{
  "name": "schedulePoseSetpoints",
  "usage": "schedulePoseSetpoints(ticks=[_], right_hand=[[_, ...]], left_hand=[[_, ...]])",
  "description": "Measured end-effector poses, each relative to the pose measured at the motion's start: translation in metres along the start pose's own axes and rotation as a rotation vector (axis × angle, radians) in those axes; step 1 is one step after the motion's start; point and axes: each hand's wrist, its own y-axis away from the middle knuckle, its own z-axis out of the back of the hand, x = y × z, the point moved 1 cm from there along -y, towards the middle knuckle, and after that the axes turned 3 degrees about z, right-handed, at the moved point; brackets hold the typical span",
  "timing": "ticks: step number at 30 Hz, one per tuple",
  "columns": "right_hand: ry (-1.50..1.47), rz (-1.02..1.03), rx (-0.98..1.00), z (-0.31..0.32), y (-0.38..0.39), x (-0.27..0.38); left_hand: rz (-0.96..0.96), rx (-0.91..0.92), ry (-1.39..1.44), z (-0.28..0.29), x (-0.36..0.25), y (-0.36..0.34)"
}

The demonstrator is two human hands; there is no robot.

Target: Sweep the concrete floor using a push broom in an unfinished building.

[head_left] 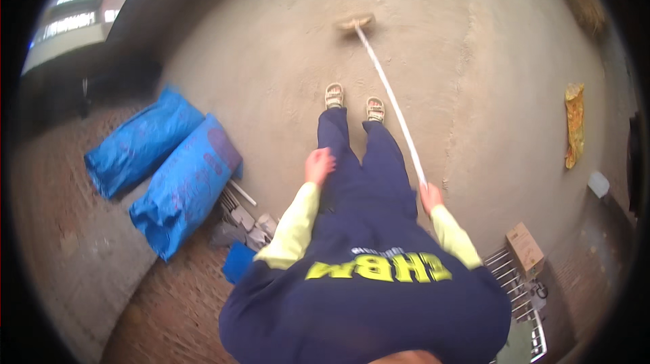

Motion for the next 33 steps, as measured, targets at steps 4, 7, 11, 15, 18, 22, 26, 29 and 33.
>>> schedulePoseSetpoints(ticks=[4,7,11,15,18,22,26,29,33], right_hand=[[0.124,-0.021,0.051,-0.048,0.058,-0.016],[-0.095,-0.042,0.165,-0.054,0.082,0.008],[-0.709,-0.681,0.291,-0.045,0.107,-0.041],[-0.753,-0.726,0.403,-0.09,0.094,-0.062],[-0.513,-0.621,0.47,-0.09,0.061,-0.038],[-0.369,-0.578,0.476,-0.119,0.071,-0.038],[-0.594,-0.485,0.431,-0.131,-0.064,-0.019],[-0.509,-0.218,0.244,-0.136,-0.181,-0.005],[-0.822,-0.3,0.366,-0.083,-0.185,0.039]], left_hand=[[0.39,0.128,-0.474,-0.115,0.07,-0.189],[0.462,-0.362,-0.509,-0.165,0.106,-0.27],[0.324,-0.081,-0.291,-0.225,0.167,-0.231],[0.219,-0.087,-0.367,-0.214,0.16,-0.258],[0.232,-0.101,-0.435,-0.201,0.142,-0.284],[0.16,-0.02,-0.464,-0.205,0.124,-0.288],[-0.248,-0.071,-0.446,-0.22,0.062,-0.395],[-0.289,-0.174,-0.559,-0.237,-0.005,-0.492],[-0.3,-0.199,-0.541,-0.245,-0.054,-0.49]])
